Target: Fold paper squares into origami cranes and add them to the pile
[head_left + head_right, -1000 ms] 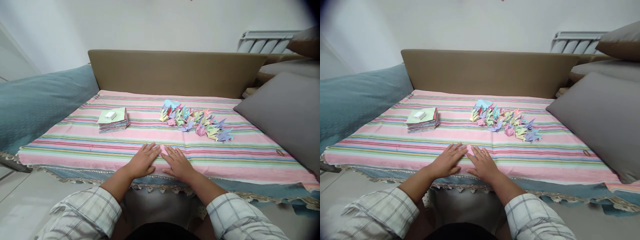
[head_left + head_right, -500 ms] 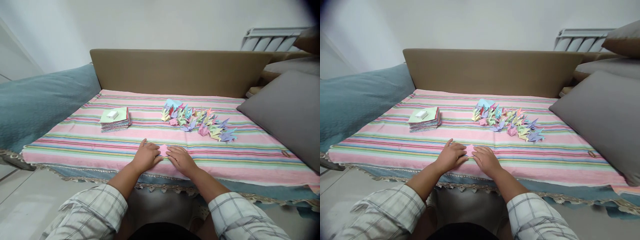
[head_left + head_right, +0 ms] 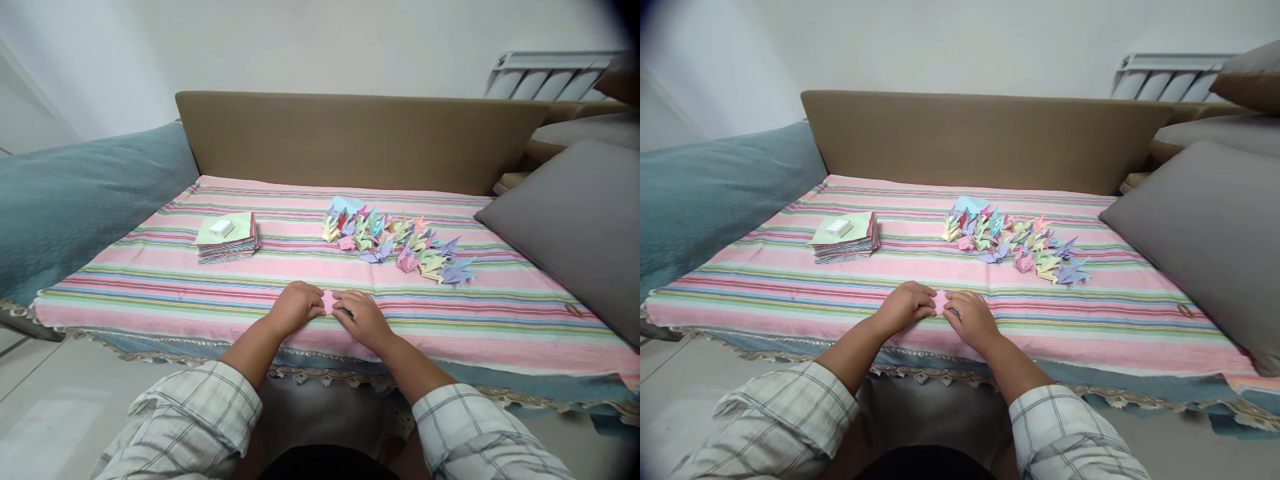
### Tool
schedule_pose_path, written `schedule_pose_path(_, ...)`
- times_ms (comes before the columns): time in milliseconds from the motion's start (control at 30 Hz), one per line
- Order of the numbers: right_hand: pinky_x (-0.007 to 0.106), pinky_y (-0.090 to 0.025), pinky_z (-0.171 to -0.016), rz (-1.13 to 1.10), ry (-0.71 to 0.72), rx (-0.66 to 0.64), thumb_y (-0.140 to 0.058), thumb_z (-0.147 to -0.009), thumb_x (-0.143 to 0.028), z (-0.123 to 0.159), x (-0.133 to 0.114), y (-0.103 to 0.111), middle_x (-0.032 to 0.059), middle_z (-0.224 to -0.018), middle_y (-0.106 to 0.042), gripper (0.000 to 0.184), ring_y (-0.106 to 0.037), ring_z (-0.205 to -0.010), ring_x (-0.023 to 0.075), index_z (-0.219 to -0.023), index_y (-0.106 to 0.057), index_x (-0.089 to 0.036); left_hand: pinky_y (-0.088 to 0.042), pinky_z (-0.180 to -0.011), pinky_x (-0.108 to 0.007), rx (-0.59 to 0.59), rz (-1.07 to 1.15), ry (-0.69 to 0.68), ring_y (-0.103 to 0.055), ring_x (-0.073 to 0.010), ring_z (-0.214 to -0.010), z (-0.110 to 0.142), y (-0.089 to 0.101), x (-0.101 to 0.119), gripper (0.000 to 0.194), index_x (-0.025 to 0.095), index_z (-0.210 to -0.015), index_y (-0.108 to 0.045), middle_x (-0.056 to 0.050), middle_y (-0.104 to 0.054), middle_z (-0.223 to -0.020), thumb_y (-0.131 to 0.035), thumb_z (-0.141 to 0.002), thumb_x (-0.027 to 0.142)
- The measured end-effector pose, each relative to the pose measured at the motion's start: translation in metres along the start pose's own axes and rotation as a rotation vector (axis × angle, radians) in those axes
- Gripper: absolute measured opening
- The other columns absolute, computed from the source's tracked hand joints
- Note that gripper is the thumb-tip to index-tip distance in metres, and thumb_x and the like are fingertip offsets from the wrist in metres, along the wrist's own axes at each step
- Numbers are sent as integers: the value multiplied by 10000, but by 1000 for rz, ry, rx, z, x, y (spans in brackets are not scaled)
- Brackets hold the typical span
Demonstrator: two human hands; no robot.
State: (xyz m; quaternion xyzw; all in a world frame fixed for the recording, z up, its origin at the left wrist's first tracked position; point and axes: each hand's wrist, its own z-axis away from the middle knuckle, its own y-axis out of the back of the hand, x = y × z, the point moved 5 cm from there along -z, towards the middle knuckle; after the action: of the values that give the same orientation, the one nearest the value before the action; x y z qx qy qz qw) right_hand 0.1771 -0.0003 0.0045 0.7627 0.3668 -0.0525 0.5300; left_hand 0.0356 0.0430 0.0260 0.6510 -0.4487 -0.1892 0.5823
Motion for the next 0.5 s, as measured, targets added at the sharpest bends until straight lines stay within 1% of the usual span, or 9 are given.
schedule_pose_path(100, 401, -411, -913, -8, -8, -4, -587, -823, -315, -1, 0, 0, 70, -1113, -656, 136, -565, -1052, 219, -888, -657, -217, -423, -868, -320, 7, 25, -13, -621, -189, -986, 1, 0, 0, 121, 201, -790, -700, -27, -714, -934, -625, -809, 294)
schedule_pose_path(167, 396, -409, -907, -13, -19, 0, -580, -830, -304, -1, 0, 0, 65, -1107, -657, 122, -566, -1042, 216, -872, -656, -219, -422, -870, -321, 7, 30, -18, -618, -191, -988, 1, -1, 0, 127, 196, -788, -687, -23, -712, -914, -610, -822, 291)
schedule_pose_path(267, 385, -402, -903, -18, -32, 8, -557, -848, -283, -1, 1, 0, 52, -1090, -663, 115, -567, -1029, 206, -849, -655, -224, -423, -864, -328, 10, 11, -25, -620, -197, -954, 2, -2, 0, 144, 183, -787, -661, -31, -706, -898, -590, -837, 297)
schedule_pose_path(333, 380, -400, -899, -19, -33, 13, -583, -833, -301, 0, 1, 0, 50, -1090, -661, 106, -564, -1031, 208, -852, -652, -223, -427, -853, -332, 19, -18, -24, -618, -202, -931, 3, -3, -1, 162, 177, -799, -646, -45, -698, -904, -570, -849, 311)
schedule_pose_path(433, 374, -397, -889, -20, -36, 23, -612, -815, -320, 0, 2, -1, 49, -1090, -657, 113, -559, -1032, 211, -859, -644, -221, -431, -847, -335, 48, -44, 12, -609, -210, -926, 3, -5, -3, 184, 182, -828, -633, -62, -687, -908, -540, -863, 337)
schedule_pose_path(500, 372, -393, -883, -21, -45, 25, -587, -834, -309, 0, 2, -2, 43, -1081, -658, 100, -558, -1029, 208, -848, -641, -226, -433, -851, -338, 69, -34, 47, -604, -213, -935, 4, -6, -4, 183, 186, -853, -630, -65, -685, -907, -530, -867, 339)
